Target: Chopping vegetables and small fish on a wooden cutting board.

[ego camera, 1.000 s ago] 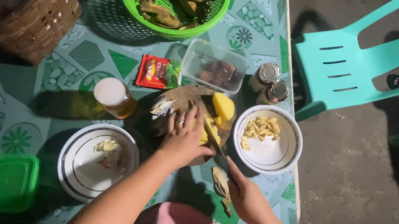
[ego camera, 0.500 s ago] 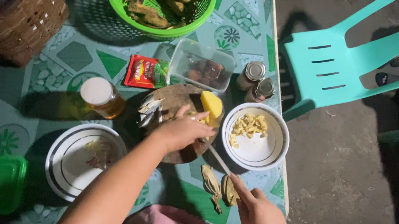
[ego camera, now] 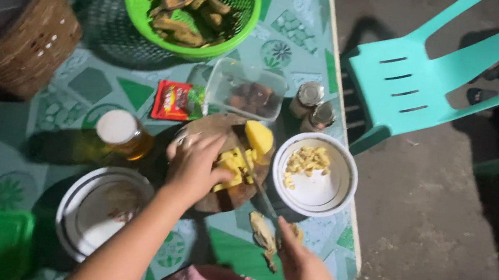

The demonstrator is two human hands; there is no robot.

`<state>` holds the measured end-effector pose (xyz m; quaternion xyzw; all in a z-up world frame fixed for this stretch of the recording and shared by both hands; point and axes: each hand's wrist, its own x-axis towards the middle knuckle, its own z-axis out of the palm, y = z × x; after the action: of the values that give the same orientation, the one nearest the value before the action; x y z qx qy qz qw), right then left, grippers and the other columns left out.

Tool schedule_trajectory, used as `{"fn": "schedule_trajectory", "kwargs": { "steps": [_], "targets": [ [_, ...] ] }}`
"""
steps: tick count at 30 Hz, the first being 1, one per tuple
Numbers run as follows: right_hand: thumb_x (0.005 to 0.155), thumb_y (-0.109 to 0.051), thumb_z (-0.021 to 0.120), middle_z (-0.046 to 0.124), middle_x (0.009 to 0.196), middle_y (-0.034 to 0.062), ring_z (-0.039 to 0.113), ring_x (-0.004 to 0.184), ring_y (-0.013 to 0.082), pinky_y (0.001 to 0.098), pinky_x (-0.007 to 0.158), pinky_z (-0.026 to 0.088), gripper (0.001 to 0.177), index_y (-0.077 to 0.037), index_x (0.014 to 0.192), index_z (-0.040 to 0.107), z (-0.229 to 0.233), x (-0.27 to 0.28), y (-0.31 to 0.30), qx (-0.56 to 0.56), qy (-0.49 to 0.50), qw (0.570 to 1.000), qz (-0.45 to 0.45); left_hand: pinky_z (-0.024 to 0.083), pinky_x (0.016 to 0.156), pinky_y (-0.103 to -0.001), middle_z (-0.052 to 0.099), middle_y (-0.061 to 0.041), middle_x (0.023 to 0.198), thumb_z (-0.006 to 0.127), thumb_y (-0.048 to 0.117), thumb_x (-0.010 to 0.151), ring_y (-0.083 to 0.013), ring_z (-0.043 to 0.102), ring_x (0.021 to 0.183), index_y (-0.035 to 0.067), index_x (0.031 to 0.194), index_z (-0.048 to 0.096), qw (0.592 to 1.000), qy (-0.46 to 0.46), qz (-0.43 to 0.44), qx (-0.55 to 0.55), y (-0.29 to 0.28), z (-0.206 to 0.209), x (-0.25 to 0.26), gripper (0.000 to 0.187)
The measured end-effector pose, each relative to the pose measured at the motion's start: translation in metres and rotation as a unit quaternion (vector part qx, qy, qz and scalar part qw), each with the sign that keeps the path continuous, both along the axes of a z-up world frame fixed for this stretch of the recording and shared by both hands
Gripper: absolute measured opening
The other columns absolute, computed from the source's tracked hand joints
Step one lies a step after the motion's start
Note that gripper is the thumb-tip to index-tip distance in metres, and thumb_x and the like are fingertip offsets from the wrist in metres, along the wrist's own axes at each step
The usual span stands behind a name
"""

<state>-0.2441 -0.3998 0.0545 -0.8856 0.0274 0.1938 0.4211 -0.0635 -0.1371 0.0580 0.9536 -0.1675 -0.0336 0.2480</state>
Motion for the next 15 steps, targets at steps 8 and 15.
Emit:
{"fn": "schedule_trajectory", "kwargs": {
  "steps": [8, 15],
  "targets": [
    [0.095, -0.011, 0.053, 0.068, 0.107, 0.0255, 0.065, 0.093, 0.0472, 0.0494, 0.079, 0.052, 0.071, -0.028, 0.159, 0.027, 0.018, 0.011, 0.037, -0.027, 0.014, 0.999, 0.025, 0.036, 0.098, -0.055, 0.062, -0.008, 0.115, 0.093, 0.034, 0.054, -0.0298, 0.052, 0.120, 0.010, 0.105, 0.070, 0.988, -0.018, -0.007, 0.155, -0.014, -0.034, -0.010, 0.061],
    [0.096, -0.014, 0.054, 0.066, 0.100, 0.0260, 0.064, 0.085, 0.0481, 0.0537, 0.074, 0.050, 0.076, -0.032, 0.164, 0.027, 0.023, 0.014, 0.048, -0.091, 0.038, 0.995, 0.027, 0.037, 0.096, -0.054, 0.061, -0.009, 0.111, 0.086, 0.032, 0.065, -0.0304, 0.053, 0.119, 0.009, 0.097, 0.072, 0.987, -0.044, -0.012, 0.155, -0.012, -0.053, -0.017, 0.042]
  ]
}}
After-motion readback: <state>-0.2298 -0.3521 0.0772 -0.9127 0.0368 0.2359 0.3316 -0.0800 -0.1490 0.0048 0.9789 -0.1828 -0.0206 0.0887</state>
